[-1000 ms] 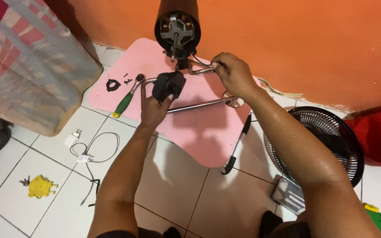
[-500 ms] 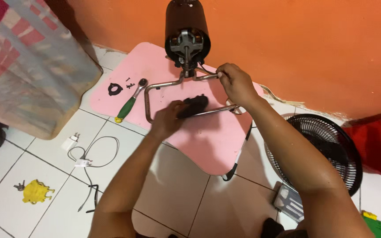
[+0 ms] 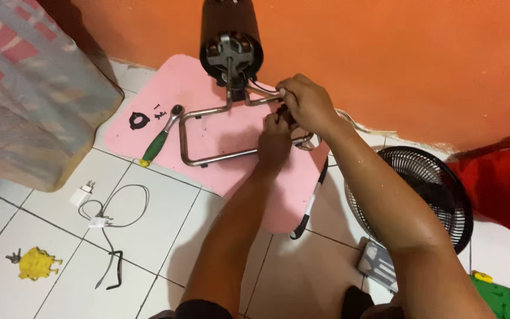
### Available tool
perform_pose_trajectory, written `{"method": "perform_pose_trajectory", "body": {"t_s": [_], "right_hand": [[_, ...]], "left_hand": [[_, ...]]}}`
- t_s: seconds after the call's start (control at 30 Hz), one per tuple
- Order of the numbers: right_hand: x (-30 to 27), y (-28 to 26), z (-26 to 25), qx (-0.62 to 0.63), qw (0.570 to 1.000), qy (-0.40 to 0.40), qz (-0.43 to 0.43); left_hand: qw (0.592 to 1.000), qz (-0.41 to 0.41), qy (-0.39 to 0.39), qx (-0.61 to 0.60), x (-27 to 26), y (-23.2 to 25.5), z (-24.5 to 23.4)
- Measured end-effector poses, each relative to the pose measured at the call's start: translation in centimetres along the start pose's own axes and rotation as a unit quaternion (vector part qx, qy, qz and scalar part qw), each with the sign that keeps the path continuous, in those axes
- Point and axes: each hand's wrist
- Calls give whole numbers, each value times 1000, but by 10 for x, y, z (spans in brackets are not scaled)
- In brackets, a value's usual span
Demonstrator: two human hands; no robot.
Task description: The person disassembles a black electric motor unit on a pink stool, removes the rear fan housing, and then reattaches it using a screwdriver. The person handles the motor, fan housing, and screws while working in a room with tiled flooring.
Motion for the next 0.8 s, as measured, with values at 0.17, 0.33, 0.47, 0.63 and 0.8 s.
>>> {"method": "perform_pose_trajectory", "body": {"t_s": [0.17, 0.33, 0.47, 0.63, 0.8], "right_hand": [[15, -9, -6, -54, 997, 1, -54], [18, -11, 0, -32, 997, 11, -68], [13, -14, -3, -24, 995, 19, -98], [-6, -14, -10, -10, 998, -16, -53], [-9, -22, -10, 42, 998, -37, -31]], "left_hand": [[994, -103, -28, -37, 12, -1, -6], [982, -129, -46, -127, 6, 6, -16], [982, -87, -33, -165, -7, 10, -33], [980, -72, -133, -133, -19, -2, -58], [952, -146, -221, -151, -24, -36, -104]]}}
Point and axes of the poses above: each hand's wrist, its own x-axis towards the middle knuckle, its own z-axis out of the palm, y = z × x, and after that the axes turned 2 degrees about -y, right-handed
